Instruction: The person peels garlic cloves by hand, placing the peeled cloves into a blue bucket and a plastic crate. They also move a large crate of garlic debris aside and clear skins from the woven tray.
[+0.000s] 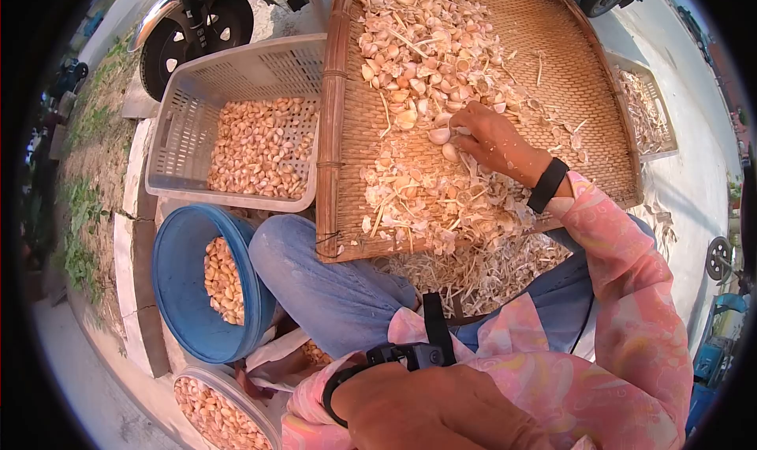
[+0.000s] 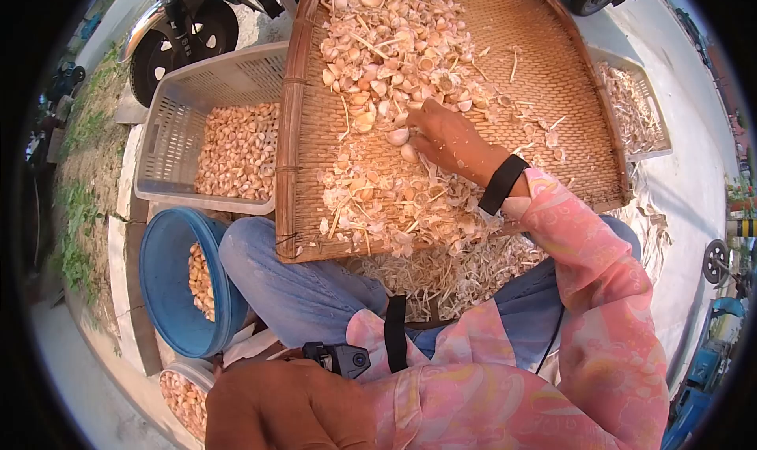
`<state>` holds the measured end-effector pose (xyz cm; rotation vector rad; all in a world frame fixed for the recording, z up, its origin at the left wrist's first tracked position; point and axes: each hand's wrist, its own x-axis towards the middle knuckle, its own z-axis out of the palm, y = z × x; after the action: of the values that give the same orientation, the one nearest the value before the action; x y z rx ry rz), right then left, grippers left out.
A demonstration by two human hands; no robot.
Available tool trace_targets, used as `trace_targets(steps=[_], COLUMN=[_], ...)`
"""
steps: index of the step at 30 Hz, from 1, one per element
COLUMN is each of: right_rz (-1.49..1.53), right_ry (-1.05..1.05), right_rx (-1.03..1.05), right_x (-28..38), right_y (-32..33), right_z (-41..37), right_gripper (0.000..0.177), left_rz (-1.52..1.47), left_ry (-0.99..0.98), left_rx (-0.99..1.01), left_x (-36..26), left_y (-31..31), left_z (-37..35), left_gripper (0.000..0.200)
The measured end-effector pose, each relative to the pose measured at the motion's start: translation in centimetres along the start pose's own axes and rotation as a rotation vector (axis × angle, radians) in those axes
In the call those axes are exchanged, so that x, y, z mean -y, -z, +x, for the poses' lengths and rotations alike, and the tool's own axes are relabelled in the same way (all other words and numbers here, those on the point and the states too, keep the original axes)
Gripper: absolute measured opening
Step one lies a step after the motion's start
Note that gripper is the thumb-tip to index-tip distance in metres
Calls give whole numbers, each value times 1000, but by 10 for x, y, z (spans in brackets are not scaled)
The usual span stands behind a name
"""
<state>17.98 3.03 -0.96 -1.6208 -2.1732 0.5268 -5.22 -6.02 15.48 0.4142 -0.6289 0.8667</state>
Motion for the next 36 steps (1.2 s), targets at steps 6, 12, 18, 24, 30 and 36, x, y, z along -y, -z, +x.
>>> trace_targets(steps=[6,12,18,24,30,36], right_rz=[-256,-328,84,1398,1753,1486], right_ry=[47,38,-133,-523,-466,-527], right_rx=[133,184,8,-157,-181,-132], right_x=[17,24,12,6,9,24], right_y=[-18,-8,1,12,19,27], right_z=[12,8,-18,-28,-41,-49], right_gripper=[20,15,20,21,19,19], left_rz=[50,124,273,638,1700,2045], left_ry=[-242,-163,-340,-155,-79,426], left_rx=[96,90,66,35,-895,-769], left_x=[16,13,27,4,-114,-112], left_y=[5,1,-6,11,61,149], left_z=[8,2,6,5,-17,-2], left_gripper=[10,12,10,11,21,23])
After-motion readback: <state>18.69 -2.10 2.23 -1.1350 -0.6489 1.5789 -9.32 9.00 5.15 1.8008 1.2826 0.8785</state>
